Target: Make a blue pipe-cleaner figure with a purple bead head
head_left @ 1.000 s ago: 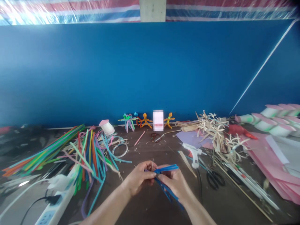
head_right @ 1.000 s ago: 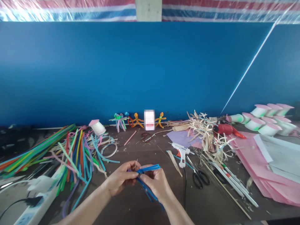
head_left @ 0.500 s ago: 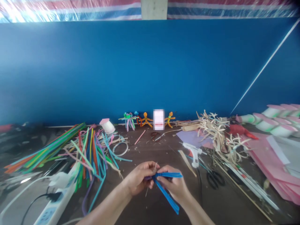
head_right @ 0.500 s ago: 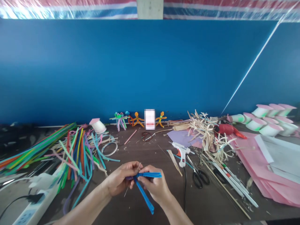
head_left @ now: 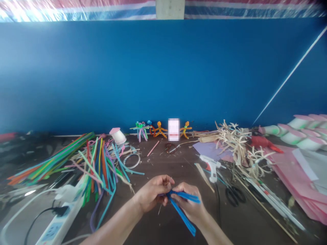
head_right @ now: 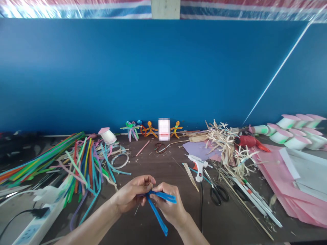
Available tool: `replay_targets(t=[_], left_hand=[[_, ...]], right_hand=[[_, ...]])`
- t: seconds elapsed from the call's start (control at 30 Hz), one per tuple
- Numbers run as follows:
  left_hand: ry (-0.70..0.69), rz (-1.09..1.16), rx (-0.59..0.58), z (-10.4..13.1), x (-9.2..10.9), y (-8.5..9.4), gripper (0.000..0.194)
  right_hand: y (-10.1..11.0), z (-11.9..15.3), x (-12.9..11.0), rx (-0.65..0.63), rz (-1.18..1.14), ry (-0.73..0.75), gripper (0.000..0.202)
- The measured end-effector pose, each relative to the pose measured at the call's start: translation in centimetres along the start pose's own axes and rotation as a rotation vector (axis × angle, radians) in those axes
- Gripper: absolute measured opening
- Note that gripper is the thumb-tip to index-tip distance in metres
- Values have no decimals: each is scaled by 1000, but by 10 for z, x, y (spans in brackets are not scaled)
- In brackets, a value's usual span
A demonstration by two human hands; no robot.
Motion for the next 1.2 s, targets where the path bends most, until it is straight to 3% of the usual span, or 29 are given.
replay_targets(t=[0.2,0.5,0.73,0.93,1.2], left_hand=[[-8,-5,-9,-1,-2,-1,27],[23,-17,40,-2,0,-4,28],[50,-131,204,-5,-1,1,23],[-56,-262,290,-6,1,2,21],[-215,-606,357,-6,8,3,17]], right_hand=[[-1,3,4,9,-21,-38,19],[-1,-1,8,-17,-259,-178,21],[4,-3,3,-41,-48,-235,15],[2,6,4,-52,64,-285,12],[9,12,-20,-137,571,-98,15]])
Point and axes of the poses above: each hand's wrist, its own z-axis away from the middle knuckle, its own y-axis out of the back of the hand, x = y × z, the point moved 3 cm from there along -z, towards the middle knuckle, and after that the axes turned 3 degrees about z, right-handed, at the moved point
